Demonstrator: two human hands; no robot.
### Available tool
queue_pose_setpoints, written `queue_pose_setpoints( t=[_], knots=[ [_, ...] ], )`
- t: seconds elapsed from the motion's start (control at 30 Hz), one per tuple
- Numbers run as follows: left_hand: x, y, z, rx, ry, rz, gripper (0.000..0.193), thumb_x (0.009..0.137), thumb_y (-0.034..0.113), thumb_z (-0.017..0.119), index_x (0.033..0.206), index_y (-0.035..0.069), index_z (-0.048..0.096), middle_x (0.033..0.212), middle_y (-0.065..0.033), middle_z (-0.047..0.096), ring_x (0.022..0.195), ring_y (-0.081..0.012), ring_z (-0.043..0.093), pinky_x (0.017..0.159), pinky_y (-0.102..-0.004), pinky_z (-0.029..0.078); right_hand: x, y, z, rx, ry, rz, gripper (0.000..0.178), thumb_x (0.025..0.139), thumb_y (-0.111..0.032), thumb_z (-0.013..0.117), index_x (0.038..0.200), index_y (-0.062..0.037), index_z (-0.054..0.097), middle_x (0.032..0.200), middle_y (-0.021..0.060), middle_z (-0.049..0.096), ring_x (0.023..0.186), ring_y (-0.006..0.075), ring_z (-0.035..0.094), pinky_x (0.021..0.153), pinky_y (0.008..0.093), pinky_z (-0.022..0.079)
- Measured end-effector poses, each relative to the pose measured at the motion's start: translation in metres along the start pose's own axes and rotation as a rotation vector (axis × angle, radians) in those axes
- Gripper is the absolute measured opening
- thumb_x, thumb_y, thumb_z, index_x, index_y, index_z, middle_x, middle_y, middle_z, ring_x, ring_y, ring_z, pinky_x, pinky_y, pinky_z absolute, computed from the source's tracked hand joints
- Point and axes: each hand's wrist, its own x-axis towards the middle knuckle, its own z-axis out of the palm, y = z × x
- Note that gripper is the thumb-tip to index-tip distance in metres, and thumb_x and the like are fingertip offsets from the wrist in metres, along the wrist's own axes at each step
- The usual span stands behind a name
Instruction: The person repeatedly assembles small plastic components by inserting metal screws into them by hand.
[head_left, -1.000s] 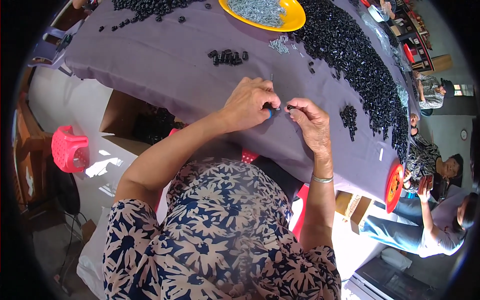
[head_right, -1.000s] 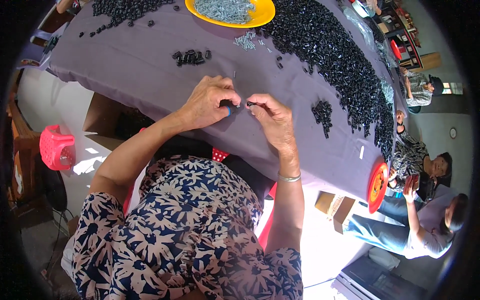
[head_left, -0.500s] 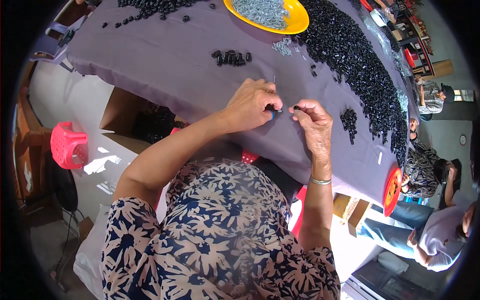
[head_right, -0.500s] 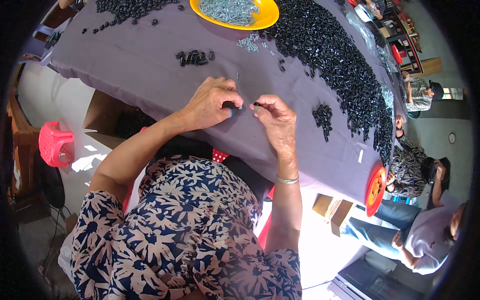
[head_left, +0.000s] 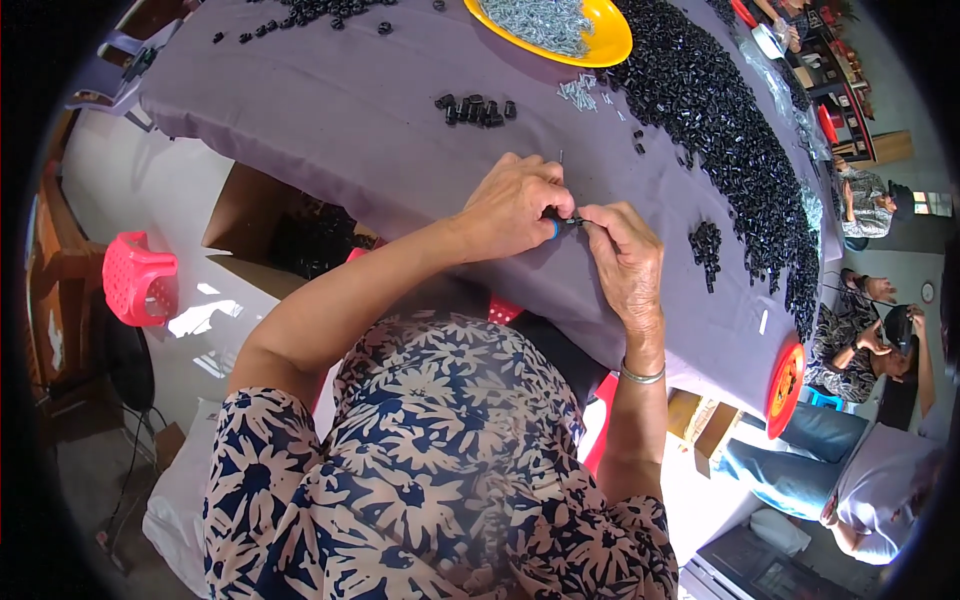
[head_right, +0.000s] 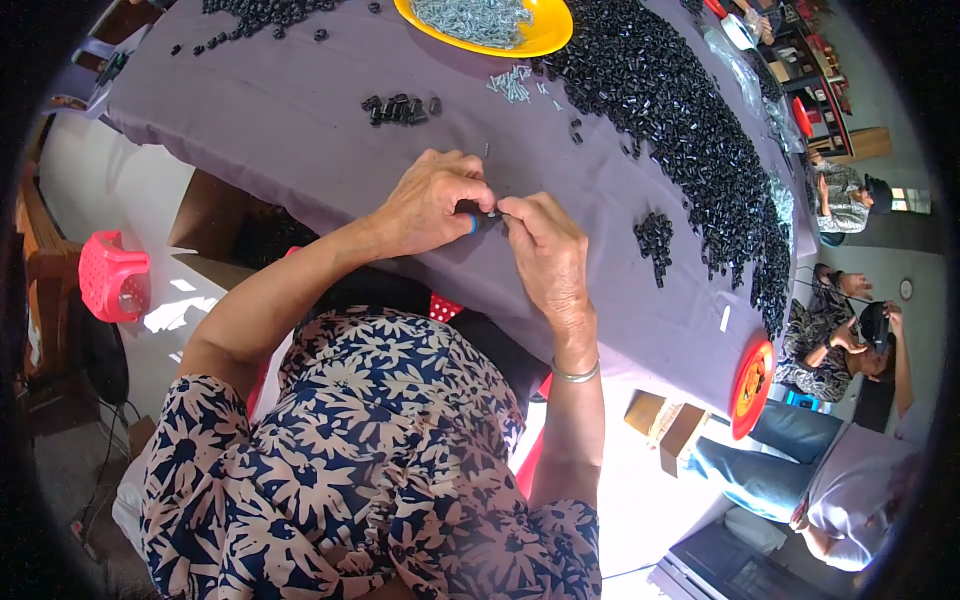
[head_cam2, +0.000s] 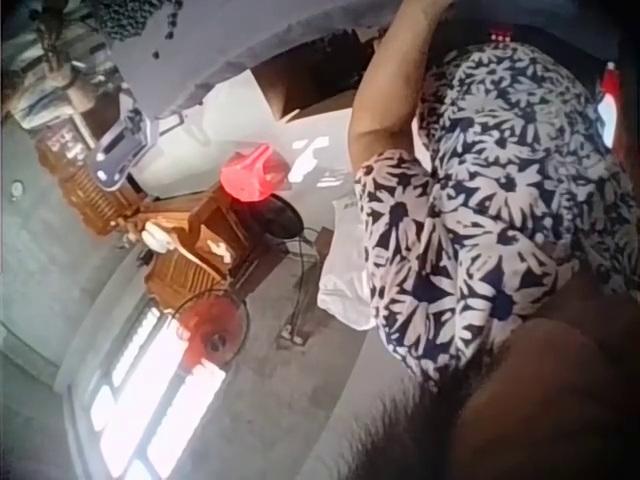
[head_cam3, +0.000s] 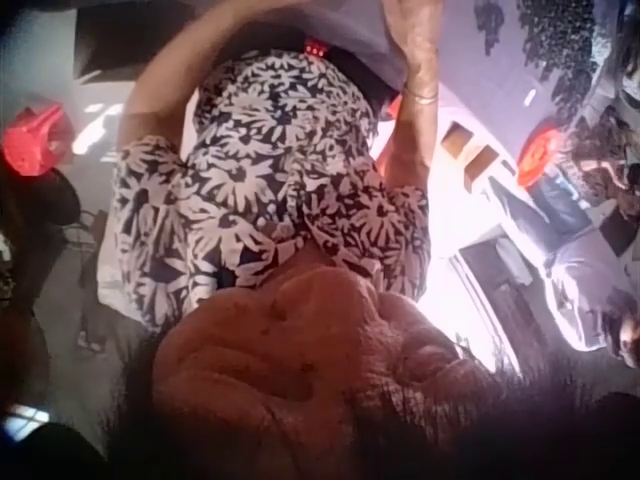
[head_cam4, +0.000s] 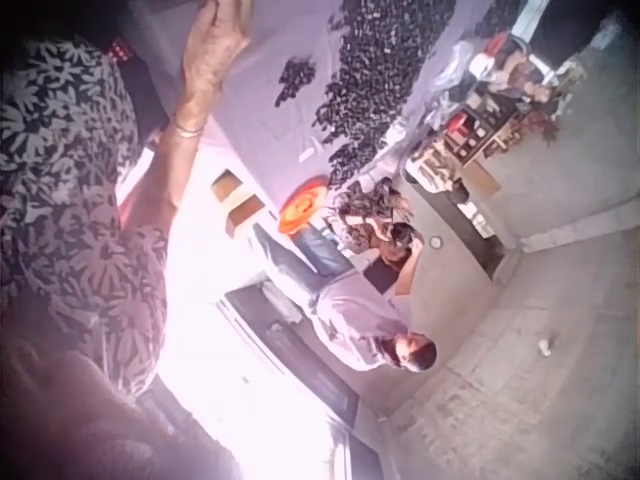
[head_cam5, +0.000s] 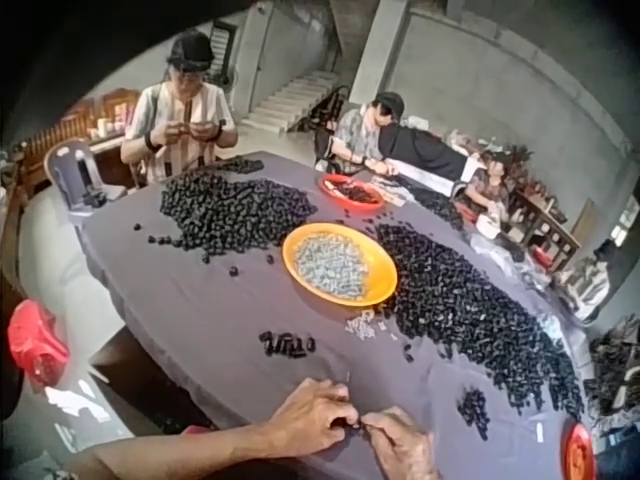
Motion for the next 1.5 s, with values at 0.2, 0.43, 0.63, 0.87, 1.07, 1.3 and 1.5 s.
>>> queue_pose_setpoints(
  t=[0.2,0.43,0.63,0.87,1.07,1.3,1.5],
  knots=[
    [0.002,0.002,-0.002,0.006,-0.013,-0.013,0.016,0.065,0.002,0.066,0.078,0.01,0.068,0.083,-0.0022,0.058,0.086,-0.0217,0.056,0.078,-0.0372,0.038,0.0,-0.001,0.003,-0.057,0.01,-0.059,0.015,0.08,0.007,0.065,0.093,-0.0015,0.066,0.083,0.0088,0.064,0.072,0.0227,0.063,0.064,0.0306,0.05],
    [0.0,-0.001,0.0,-0.006,0.011,-0.006,0.018,0.063,0.0,0.064,0.079,0.009,0.067,0.082,-0.0011,0.057,0.085,-0.022,0.054,0.074,-0.0368,0.036,0.004,-0.006,0.004,-0.182,-0.022,-0.181,0.014,0.078,0.006,0.066,0.089,-0.0024,0.063,0.079,0.0087,0.061,0.066,0.024,0.059,0.063,0.0338,0.048],
    [0.001,-0.001,0.001,0.001,0.014,0.009,0.018,0.063,0.0,0.064,0.079,0.009,0.067,0.081,-0.0012,0.057,0.086,-0.0224,0.055,0.074,-0.037,0.037,0.004,0.002,0.007,-0.111,0.005,-0.152,0.016,0.076,0.006,0.067,0.088,-0.0027,0.063,0.075,0.0071,0.059,0.063,0.0213,0.057,0.062,0.032,0.047],
    [0.0,-0.004,0.002,0.004,0.01,0.017,0.019,0.063,-0.002,0.064,0.08,0.009,0.066,0.081,-0.0014,0.058,0.086,-0.0231,0.056,0.075,-0.0379,0.038,0.005,0.005,0.006,-0.063,-0.024,-0.12,0.018,0.075,0.007,0.067,0.09,-0.0022,0.063,0.077,0.0084,0.061,0.064,0.0215,0.059,0.059,0.0305,0.047],
    [0.001,-0.004,0.002,0.01,0.0,0.014,0.02,0.063,-0.003,0.064,0.08,0.009,0.066,0.083,-0.0014,0.058,0.087,-0.0234,0.055,0.075,-0.0382,0.038,0.007,0.004,0.003,-0.045,-0.056,-0.117,0.017,0.077,0.007,0.066,0.091,-0.0022,0.064,0.078,0.0094,0.062,0.067,0.0234,0.06,0.062,0.0314,0.048],
    [0.0,-0.004,0.001,0.02,0.004,0.025,0.019,0.064,-0.002,0.064,0.08,0.007,0.066,0.082,-0.0035,0.056,0.087,-0.0247,0.054,0.075,-0.0386,0.038,0.009,0.001,0.006,-0.019,-0.057,-0.113,0.017,0.077,0.007,0.065,0.091,-0.0021,0.064,0.077,0.0099,0.06,0.066,0.0244,0.06,0.062,0.0328,0.048],
    [0.003,-0.005,-0.004,0.022,-0.03,0.034,0.019,0.064,-0.002,0.063,0.081,0.006,0.066,0.081,-0.0046,0.056,0.085,-0.0262,0.054,0.074,-0.0393,0.039,0.01,0.0,0.006,-0.023,-0.064,-0.125,0.017,0.076,0.007,0.064,0.091,-0.002,0.064,0.076,0.0099,0.059,0.066,0.0246,0.059,0.062,0.0329,0.048]
  ],
)
